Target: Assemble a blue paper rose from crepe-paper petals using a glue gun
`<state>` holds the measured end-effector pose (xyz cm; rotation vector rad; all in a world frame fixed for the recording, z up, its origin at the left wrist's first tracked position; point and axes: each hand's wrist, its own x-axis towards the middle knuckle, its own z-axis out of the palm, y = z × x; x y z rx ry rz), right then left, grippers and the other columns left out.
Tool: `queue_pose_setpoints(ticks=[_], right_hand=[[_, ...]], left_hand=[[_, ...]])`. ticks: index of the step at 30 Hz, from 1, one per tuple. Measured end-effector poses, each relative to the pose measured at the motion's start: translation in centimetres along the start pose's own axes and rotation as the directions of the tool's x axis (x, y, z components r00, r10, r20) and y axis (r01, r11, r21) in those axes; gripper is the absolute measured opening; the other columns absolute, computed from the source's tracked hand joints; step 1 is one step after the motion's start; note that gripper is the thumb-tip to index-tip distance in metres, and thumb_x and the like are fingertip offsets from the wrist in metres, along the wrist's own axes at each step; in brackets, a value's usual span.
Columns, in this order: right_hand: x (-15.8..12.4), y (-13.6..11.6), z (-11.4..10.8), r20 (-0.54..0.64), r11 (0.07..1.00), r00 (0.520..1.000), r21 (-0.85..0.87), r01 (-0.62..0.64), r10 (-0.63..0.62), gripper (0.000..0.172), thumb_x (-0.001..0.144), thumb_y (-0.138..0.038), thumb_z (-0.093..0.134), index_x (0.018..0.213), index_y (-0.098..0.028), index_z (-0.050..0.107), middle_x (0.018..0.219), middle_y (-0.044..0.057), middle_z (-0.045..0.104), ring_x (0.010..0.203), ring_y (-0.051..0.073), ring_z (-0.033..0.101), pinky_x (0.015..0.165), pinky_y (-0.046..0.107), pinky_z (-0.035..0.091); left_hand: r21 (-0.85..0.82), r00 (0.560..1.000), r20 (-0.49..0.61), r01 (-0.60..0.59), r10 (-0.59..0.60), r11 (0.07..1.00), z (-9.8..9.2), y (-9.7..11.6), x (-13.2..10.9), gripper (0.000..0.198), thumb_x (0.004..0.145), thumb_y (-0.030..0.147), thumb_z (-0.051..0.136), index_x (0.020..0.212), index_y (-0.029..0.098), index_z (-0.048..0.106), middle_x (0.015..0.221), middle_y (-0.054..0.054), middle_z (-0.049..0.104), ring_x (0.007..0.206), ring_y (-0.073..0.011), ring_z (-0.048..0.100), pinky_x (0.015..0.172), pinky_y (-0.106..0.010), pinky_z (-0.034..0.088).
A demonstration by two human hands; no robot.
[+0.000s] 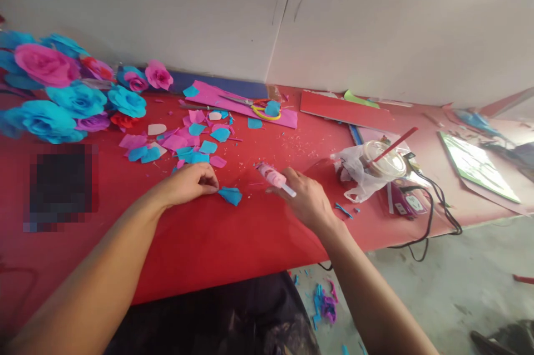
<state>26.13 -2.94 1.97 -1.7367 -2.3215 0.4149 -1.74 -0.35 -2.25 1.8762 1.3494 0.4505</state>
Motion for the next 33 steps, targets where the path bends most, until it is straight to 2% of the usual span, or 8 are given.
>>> queue_pose_setpoints(ticks=[3,7,11,13,16,20,29,33], right_hand=[[0.3,2.6,-0.3,-0.085,0.975,0.996,-0.219,-0.032,0.014,0.017,0.09,-0.035,0.045,0.094,-0.019,0.051,0.089,0.008,0.061,0.069,0.019,0.057,0.055,0.027,0.032],[1.1,4.8,0.5,-0.132,0.933,0.991,-0.356,-0.047,0.0,0.02,0.087,-0.025,0.044,0.102,-0.017,0.056,0.101,0.016,0.061,0.086,0.029,0.059,0.063,0.034,0.041],[1.9,0.7,1.6,-0.441,0.988,0.895,-0.158,-0.002,-0.069,0.038,0.079,-0.018,0.052,0.116,-0.024,0.058,0.128,0.017,0.053,0.116,0.042,0.044,0.087,0.057,0.036],[2.5,-3.4,2.2,-0.398,0.96,0.915,0.221,0.173,-0.073,0.028,0.082,-0.025,0.054,0.108,-0.025,0.064,0.114,0.012,0.063,0.107,0.033,0.054,0.091,0.051,0.039],[4.3,-8.9,3.4,-0.176,0.583,0.982,0.806,0.107,0.063,0.024,0.084,-0.038,0.056,0.094,-0.022,0.071,0.094,0.008,0.071,0.087,0.024,0.063,0.081,0.04,0.047],[6.7,-11.8,4.5,-0.124,0.198,0.988,0.975,0.104,0.089,0.025,0.076,-0.039,0.066,0.088,-0.019,0.073,0.085,0.005,0.073,0.084,0.02,0.063,0.082,0.033,0.047],[7.1,-10.8,5.0,-0.145,0.157,0.976,0.98,0.12,0.16,0.019,0.069,-0.036,0.071,0.075,-0.018,0.072,0.07,0.002,0.067,0.069,0.016,0.056,0.07,0.029,0.046],[7.2,-10.2,5.2,-0.102,0.053,0.982,0.994,0.095,0.162,0.017,0.07,-0.034,0.071,0.07,-0.017,0.069,0.068,0.002,0.064,0.067,0.014,0.054,0.068,0.026,0.044]], left_hand=[[-0.083,0.978,-0.205,0.017,-0.033,0.996,-0.3,0.3,0.0,0.008,0.066,0.027,0.063,0.064,0.021,0.068,0.076,-0.004,0.066,0.071,-0.0188,0.058,0.066,-0.03,0.041],[-0.427,0.85,-0.489,-0.038,-0.195,0.903,-0.5,1.0,0.1,0.012,0.069,0.032,0.066,0.074,0.021,0.069,0.073,-0.001,0.066,0.068,-0.0154,0.056,0.066,-0.028,0.041],[-0.773,0.762,-0.509,-0.199,-0.402,0.602,-0.5,1.7,0.1,0.02,0.061,0.033,0.075,0.075,0.02,0.069,0.071,0.001,0.065,0.068,-0.0118,0.055,0.065,-0.024,0.041],[-0.835,0.767,-0.481,-0.253,-0.425,0.488,-0.4,2.3,0.0,0.021,0.059,0.032,0.077,0.074,0.019,0.069,0.067,0.003,0.063,0.063,-0.0089,0.052,0.063,-0.022,0.04],[-0.875,0.778,-0.452,-0.293,-0.435,0.384,-0.3,3.1,-0.2,0.022,0.055,0.029,0.08,0.07,0.018,0.069,0.062,0.003,0.061,0.057,-0.0066,0.049,0.06,-0.02,0.039],[-0.898,0.815,-0.41,-0.281,-0.41,0.34,-0.2,3.8,-0.4,0.023,0.054,0.03,0.081,0.07,0.018,0.069,0.065,0.003,0.062,0.057,-0.0074,0.05,0.06,-0.022,0.04],[-0.809,0.834,-0.459,-0.25,-0.306,0.532,0.4,3.4,-0.1,0.017,0.065,0.034,0.074,0.075,0.021,0.069,0.076,0.001,0.067,0.075,-0.0128,0.058,0.071,-0.024,0.043],[-0.835,0.873,-0.399,-0.22,-0.28,0.505,0.3,3.8,-0.3,0.015,0.065,0.031,0.074,0.074,0.02,0.069,0.076,0.0,0.067,0.076,-0.013,0.059,0.074,-0.024,0.043]])
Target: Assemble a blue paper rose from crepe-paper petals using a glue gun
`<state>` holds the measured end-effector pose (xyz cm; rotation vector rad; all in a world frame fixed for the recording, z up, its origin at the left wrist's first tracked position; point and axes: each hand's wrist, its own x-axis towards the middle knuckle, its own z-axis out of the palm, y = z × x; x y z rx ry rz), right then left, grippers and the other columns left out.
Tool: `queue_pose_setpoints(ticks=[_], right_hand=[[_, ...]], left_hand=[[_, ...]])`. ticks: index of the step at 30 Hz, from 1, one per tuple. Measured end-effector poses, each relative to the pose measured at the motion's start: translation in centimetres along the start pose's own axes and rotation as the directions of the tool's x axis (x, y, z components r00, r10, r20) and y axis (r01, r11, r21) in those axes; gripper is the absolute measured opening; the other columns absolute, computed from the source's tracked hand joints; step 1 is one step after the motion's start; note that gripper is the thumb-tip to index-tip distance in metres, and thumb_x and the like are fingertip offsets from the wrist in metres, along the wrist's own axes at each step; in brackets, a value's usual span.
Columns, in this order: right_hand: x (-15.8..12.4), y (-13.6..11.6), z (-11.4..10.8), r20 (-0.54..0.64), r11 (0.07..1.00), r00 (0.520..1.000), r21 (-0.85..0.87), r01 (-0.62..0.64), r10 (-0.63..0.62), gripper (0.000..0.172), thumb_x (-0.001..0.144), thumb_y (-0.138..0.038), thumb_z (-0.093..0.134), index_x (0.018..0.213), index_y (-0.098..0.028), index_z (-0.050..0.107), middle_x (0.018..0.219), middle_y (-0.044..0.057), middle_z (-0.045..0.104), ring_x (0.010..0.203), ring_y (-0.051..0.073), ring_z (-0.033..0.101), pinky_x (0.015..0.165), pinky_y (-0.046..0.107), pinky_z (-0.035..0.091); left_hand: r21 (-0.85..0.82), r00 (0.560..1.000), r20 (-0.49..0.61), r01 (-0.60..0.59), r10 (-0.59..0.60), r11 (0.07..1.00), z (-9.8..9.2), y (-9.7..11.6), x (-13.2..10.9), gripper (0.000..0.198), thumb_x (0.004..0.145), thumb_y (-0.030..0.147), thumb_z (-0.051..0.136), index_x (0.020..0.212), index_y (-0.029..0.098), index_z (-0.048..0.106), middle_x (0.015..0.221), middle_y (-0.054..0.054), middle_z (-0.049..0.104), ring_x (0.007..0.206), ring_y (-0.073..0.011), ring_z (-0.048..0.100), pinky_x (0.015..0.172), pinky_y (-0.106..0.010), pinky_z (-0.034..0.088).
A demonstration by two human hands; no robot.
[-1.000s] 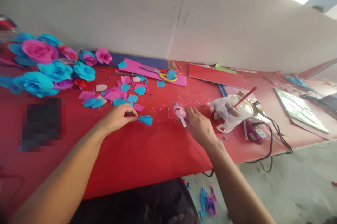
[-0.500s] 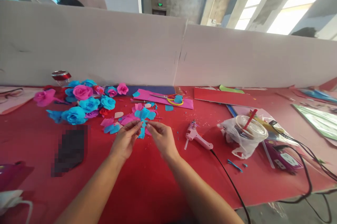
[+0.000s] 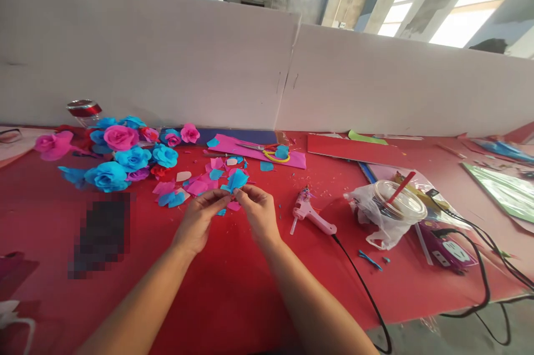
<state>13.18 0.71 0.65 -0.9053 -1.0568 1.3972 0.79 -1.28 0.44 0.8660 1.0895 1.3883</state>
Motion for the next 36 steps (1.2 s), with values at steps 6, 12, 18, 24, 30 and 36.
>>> queue_pose_setpoints(ticks=[6,12,18,24,30,36], right_hand=[[0.1,-0.48,-0.51,0.082,0.987,0.992,0.124,-0.103,0.093,0.013,0.067,-0.03,0.073,0.067,-0.018,0.069,0.067,0.001,0.065,0.064,0.011,0.054,0.066,0.024,0.043],[-0.14,-0.84,-0.56,0.176,0.988,0.978,0.085,-0.126,0.11,0.013,0.068,-0.03,0.073,0.066,-0.017,0.07,0.065,0.001,0.065,0.062,0.011,0.053,0.067,0.025,0.042],[-0.19,-0.81,-0.57,0.188,0.994,0.979,0.053,-0.094,0.083,0.01,0.068,-0.028,0.073,0.069,-0.018,0.072,0.065,0.0,0.065,0.061,0.011,0.051,0.066,0.024,0.041],[-0.15,-0.63,-0.59,0.196,0.996,0.979,0.054,-0.065,0.053,0.01,0.071,-0.028,0.071,0.071,-0.018,0.072,0.064,0.0,0.064,0.061,0.01,0.052,0.066,0.024,0.042],[-0.26,-0.96,-0.41,0.194,0.996,0.979,0.049,-0.069,0.059,0.012,0.07,-0.029,0.072,0.072,-0.017,0.074,0.064,0.0,0.065,0.061,0.011,0.053,0.067,0.025,0.043],[-0.25,-0.76,-0.46,0.195,0.998,0.98,0.041,-0.052,0.043,0.012,0.071,-0.028,0.072,0.076,-0.018,0.075,0.064,0.0,0.066,0.061,0.011,0.054,0.067,0.025,0.045]], left_hand=[[-0.191,0.996,0.027,0.094,-0.091,0.977,-0.39,0.1,0.11,0.014,0.065,0.029,0.073,0.071,0.019,0.065,0.077,0.001,0.066,0.069,-0.0099,0.057,0.069,-0.024,0.045],[-0.214,0.99,0.053,0.136,-0.128,0.967,-0.78,0.0,0.23,0.017,0.063,0.029,0.076,0.068,0.018,0.063,0.073,0.001,0.065,0.069,-0.0112,0.059,0.071,-0.027,0.047],[-0.23,0.988,0.075,0.151,-0.137,0.961,-0.82,0.23,0.05,0.018,0.062,0.029,0.077,0.069,0.019,0.064,0.074,0.002,0.066,0.07,-0.0111,0.06,0.074,-0.028,0.048],[-0.242,0.987,0.097,0.147,-0.127,0.959,-0.69,0.33,0.01,0.017,0.063,0.027,0.077,0.07,0.019,0.064,0.073,0.002,0.065,0.07,-0.0102,0.059,0.073,-0.027,0.048],[-0.247,0.989,0.085,0.14,-0.122,0.959,-0.54,0.53,-0.06,0.017,0.063,0.027,0.077,0.069,0.019,0.064,0.073,0.003,0.065,0.069,-0.0098,0.059,0.073,-0.026,0.047],[-0.243,0.992,0.075,0.117,-0.102,0.963,-0.3,0.63,-0.17,0.016,0.063,0.024,0.077,0.069,0.019,0.063,0.071,0.003,0.064,0.069,-0.0099,0.06,0.073,-0.026,0.047]])
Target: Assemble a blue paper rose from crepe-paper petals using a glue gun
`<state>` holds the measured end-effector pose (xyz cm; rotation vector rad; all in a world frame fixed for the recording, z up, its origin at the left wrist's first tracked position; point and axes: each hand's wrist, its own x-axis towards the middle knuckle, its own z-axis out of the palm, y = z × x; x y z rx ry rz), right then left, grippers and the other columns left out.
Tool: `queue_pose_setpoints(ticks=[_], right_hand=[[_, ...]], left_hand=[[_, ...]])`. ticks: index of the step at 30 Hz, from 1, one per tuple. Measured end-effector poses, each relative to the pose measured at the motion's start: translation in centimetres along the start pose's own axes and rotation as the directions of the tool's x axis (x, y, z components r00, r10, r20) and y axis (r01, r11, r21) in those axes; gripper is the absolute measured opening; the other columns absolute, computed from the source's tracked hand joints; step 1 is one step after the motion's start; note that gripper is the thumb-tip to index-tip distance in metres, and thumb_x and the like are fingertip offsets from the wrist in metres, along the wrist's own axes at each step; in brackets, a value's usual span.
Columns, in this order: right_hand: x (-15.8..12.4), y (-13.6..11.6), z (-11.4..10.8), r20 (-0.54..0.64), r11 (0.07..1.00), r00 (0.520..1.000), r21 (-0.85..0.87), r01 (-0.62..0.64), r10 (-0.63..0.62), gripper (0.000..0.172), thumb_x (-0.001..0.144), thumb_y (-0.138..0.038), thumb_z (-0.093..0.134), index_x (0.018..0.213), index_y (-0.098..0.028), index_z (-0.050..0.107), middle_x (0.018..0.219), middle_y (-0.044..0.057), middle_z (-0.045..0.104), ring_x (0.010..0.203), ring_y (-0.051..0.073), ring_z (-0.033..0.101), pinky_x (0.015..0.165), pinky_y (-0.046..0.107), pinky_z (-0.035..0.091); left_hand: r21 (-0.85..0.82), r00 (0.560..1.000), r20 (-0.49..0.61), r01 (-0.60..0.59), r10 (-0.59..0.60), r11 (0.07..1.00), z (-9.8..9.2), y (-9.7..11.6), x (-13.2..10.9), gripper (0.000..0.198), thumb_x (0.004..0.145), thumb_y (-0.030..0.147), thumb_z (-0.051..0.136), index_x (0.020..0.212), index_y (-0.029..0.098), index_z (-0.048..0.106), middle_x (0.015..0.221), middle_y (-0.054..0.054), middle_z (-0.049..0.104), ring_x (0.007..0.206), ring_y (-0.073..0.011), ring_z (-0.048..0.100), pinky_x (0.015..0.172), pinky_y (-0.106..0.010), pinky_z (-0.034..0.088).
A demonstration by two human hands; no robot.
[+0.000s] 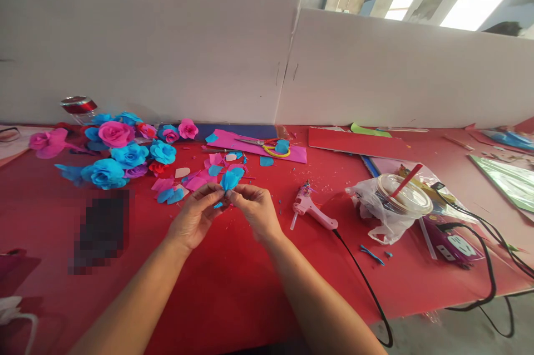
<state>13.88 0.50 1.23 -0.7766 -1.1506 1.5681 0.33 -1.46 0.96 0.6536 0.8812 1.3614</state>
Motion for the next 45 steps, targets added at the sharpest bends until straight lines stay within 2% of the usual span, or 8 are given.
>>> queue_pose_setpoints(ticks=[9,13,19,23,30,34,41,45], right_hand=[[-0.1,0.1,0.4,0.007,1.0,1.0,-0.019,0.016,-0.016,0.013,0.071,-0.031,0.072,0.077,-0.019,0.075,0.065,0.001,0.068,0.062,0.013,0.057,0.068,0.028,0.047],[-0.2,0.2,0.5,0.001,0.999,1.0,-0.03,0.02,-0.02,0.014,0.071,-0.03,0.071,0.08,-0.02,0.075,0.068,0.001,0.069,0.066,0.014,0.059,0.069,0.028,0.046],[0.0,0.3,0.3,-0.058,0.998,0.998,0.048,-0.028,0.031,0.014,0.066,-0.029,0.074,0.075,-0.018,0.074,0.067,0.001,0.068,0.062,0.012,0.056,0.066,0.026,0.045],[0.3,0.4,0.0,-0.098,0.997,0.994,0.065,-0.032,0.038,0.014,0.064,-0.029,0.075,0.073,-0.018,0.073,0.068,0.0,0.068,0.062,0.011,0.055,0.065,0.026,0.044],[0.0,0.6,0.2,-0.018,0.998,0.998,-0.013,0.061,-0.061,0.014,0.071,-0.028,0.07,0.08,-0.019,0.072,0.072,0.001,0.067,0.067,0.014,0.058,0.071,0.03,0.047],[-0.3,0.5,0.3,-0.009,0.981,0.99,-0.132,0.14,-0.142,0.013,0.073,-0.028,0.068,0.083,-0.019,0.069,0.075,0.002,0.065,0.07,0.015,0.057,0.07,0.031,0.048],[-0.4,0.4,0.5,-0.026,0.846,0.935,-0.434,0.308,-0.354,0.002,0.073,-0.019,0.065,0.075,-0.02,0.065,0.069,-0.001,0.056,0.066,0.013,0.051,0.064,0.026,0.044],[-0.8,0.3,0.8,0.026,0.794,0.905,-0.469,0.387,-0.425,0.018,0.074,-0.016,0.063,0.091,-0.021,0.065,0.076,-0.001,0.056,0.068,0.012,0.051,0.066,0.026,0.046]], left_hand=[[0.142,0.99,0.01,-0.141,0.141,0.98,-0.2,-0.5,0.1,0.012,0.069,0.024,0.072,0.07,0.018,0.062,0.069,0.003,0.062,0.067,-0.0088,0.056,0.068,-0.022,0.043],[0.088,0.998,0.001,-0.061,0.061,0.994,-0.4,-0.5,0.2,0.013,0.069,0.023,0.072,0.07,0.018,0.06,0.07,0.003,0.061,0.068,-0.0092,0.056,0.069,-0.023,0.044],[0.025,0.994,0.101,0.027,-0.029,0.999,-0.2,-0.2,0.0,0.019,0.064,0.018,0.076,0.077,0.019,0.062,0.079,0.003,0.06,0.076,-0.0096,0.056,0.073,-0.024,0.045],[0.063,1.0,0.031,0.0,-0.002,0.998,-0.1,-0.5,0.0,0.023,0.061,0.02,0.079,0.08,0.018,0.065,0.079,0.001,0.062,0.075,-0.0103,0.057,0.072,-0.024,0.045],[0.221,0.994,-0.004,-0.109,0.112,0.969,-0.7,-1.1,0.6,0.014,0.066,0.027,0.076,0.073,0.017,0.07,0.071,0.0,0.065,0.068,-0.0107,0.055,0.068,-0.024,0.041],[0.177,0.99,0.017,-0.144,0.143,0.974,-0.6,-1.1,0.7,0.009,0.064,0.024,0.076,0.069,0.019,0.07,0.068,0.002,0.064,0.068,-0.0104,0.054,0.07,-0.024,0.04],[0.112,0.986,0.018,-0.169,0.168,0.979,-0.4,-1.5,0.7,0.012,0.06,0.024,0.078,0.071,0.021,0.072,0.07,0.001,0.066,0.074,-0.0134,0.056,0.075,-0.027,0.041],[0.124,0.976,0.028,-0.22,0.218,0.968,-0.6,-1.5,0.8,0.014,0.061,0.023,0.077,0.073,0.021,0.072,0.072,0.001,0.066,0.073,-0.014,0.054,0.072,-0.027,0.04]])
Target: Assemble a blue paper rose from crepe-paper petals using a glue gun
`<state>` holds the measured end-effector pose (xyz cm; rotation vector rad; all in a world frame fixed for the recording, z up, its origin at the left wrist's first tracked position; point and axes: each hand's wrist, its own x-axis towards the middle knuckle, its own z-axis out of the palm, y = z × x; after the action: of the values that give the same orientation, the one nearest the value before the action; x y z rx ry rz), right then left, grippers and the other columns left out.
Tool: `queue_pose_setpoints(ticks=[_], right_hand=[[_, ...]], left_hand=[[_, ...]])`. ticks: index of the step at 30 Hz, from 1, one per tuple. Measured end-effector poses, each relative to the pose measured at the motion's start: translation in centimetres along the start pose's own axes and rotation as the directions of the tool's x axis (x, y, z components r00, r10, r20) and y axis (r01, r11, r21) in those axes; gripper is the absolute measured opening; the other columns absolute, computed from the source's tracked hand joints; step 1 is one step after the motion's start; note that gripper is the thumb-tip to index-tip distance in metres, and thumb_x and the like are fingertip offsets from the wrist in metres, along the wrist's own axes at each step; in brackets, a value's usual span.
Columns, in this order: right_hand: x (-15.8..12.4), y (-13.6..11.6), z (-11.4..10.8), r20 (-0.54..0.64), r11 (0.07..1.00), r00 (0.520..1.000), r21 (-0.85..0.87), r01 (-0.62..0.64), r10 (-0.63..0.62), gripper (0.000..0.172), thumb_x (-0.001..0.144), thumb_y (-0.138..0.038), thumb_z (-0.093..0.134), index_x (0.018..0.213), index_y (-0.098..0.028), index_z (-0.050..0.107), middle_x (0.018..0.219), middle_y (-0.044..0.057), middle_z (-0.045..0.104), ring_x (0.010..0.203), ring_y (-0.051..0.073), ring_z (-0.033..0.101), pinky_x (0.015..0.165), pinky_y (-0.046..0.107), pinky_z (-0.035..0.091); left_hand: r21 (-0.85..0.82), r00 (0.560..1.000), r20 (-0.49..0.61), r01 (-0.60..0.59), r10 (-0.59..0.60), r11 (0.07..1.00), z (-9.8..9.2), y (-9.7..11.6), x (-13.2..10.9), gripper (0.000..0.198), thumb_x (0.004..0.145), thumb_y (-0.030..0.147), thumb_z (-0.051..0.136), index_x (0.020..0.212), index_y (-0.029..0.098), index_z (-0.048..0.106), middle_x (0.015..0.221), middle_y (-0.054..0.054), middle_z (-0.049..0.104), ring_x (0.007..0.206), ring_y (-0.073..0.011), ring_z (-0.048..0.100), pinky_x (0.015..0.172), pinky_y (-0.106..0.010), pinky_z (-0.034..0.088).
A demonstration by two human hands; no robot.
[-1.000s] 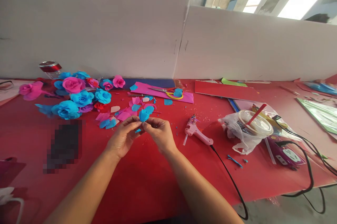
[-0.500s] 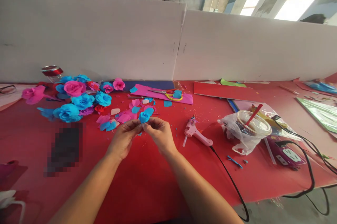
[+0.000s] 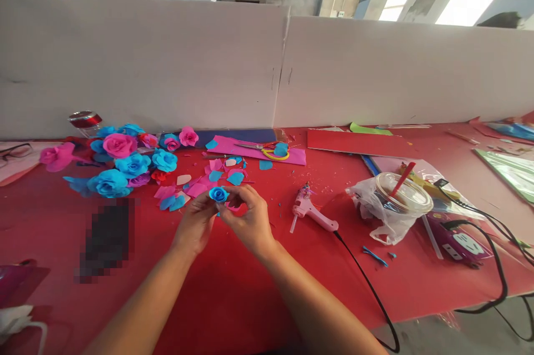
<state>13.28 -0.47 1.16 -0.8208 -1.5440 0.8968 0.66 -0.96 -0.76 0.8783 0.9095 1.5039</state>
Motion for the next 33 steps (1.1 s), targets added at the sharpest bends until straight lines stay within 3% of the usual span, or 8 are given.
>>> queue_pose_setpoints(ticks=[4,8,12,16,23,28,33], right_hand=[[-0.3,-0.4,0.0,0.035,0.999,0.999,0.052,0.004,-0.006,0.035,0.075,-0.014,0.057,0.108,-0.023,0.059,0.086,0.002,0.057,0.074,0.014,0.054,0.073,0.028,0.047],[-0.3,-0.1,-0.2,-0.043,0.983,0.988,0.122,-0.139,0.145,0.017,0.079,-0.016,0.048,0.088,-0.02,0.062,0.078,0.002,0.059,0.072,0.014,0.055,0.07,0.028,0.046],[0.1,0.5,-0.2,-0.064,0.954,0.96,0.147,-0.261,0.273,0.015,0.076,-0.016,0.046,0.073,-0.018,0.061,0.068,0.0,0.059,0.065,0.013,0.054,0.063,0.025,0.044],[0.1,0.5,0.0,-0.044,0.966,0.969,0.099,-0.238,0.243,0.009,0.077,-0.023,0.057,0.079,-0.018,0.063,0.074,0.002,0.064,0.066,0.013,0.055,0.063,0.026,0.045],[-0.2,0.3,0.3,-0.171,0.985,0.977,-0.098,-0.145,0.126,0.013,0.075,-0.03,0.067,0.079,-0.019,0.063,0.078,0.003,0.065,0.067,0.014,0.057,0.064,0.027,0.046],[-0.1,0.5,0.2,-0.194,0.984,0.972,-0.092,-0.154,0.134,0.008,0.078,-0.027,0.062,0.078,-0.019,0.062,0.074,0.002,0.065,0.065,0.014,0.057,0.063,0.027,0.046],[-0.1,0.5,0.2,-0.168,0.985,0.975,-0.066,-0.161,0.148,0.009,0.08,-0.024,0.057,0.081,-0.019,0.064,0.075,0.003,0.065,0.067,0.015,0.058,0.066,0.029,0.048]], left_hand=[[0.038,0.998,-0.035,-0.06,0.061,0.998,-0.1,0.2,0.0,0.012,0.062,0.024,0.077,0.074,0.022,0.071,0.076,0.002,0.066,0.077,-0.0143,0.054,0.069,-0.025,0.039],[0.033,0.988,-0.151,-0.02,0.024,0.999,-0.2,0.1,0.2,0.015,0.059,0.025,0.079,0.071,0.021,0.07,0.075,0.002,0.066,0.077,-0.0135,0.055,0.071,-0.025,0.039],[-0.029,0.961,-0.269,0.059,-0.065,0.998,-0.2,-0.1,0.4,0.022,0.053,0.023,0.082,0.07,0.019,0.07,0.07,0.002,0.066,0.07,-0.0112,0.056,0.073,-0.025,0.041],[-0.019,0.963,-0.256,0.075,-0.078,0.997,0.3,0.1,0.1,0.021,0.055,0.026,0.081,0.072,0.018,0.071,0.072,0.0,0.068,0.072,-0.012,0.057,0.075,-0.026,0.041],[0.066,0.972,-0.222,0.091,-0.074,0.994,1.4,0.2,-0.7,0.018,0.059,0.03,0.079,0.072,0.02,0.073,0.069,0.001,0.067,0.07,-0.0128,0.056,0.07,-0.026,0.042],[0.095,0.98,-0.186,0.091,-0.073,0.991,1.5,0.0,-0.7,0.018,0.06,0.031,0.079,0.074,0.02,0.074,0.07,0.0,0.068,0.073,-0.0143,0.057,0.073,-0.027,0.043],[0.011,0.98,-0.17,0.106,-0.103,0.994,1.1,-0.2,-0.5,0.019,0.058,0.027,0.08,0.073,0.019,0.073,0.075,-0.001,0.07,0.075,-0.0136,0.058,0.076,-0.027,0.043]])
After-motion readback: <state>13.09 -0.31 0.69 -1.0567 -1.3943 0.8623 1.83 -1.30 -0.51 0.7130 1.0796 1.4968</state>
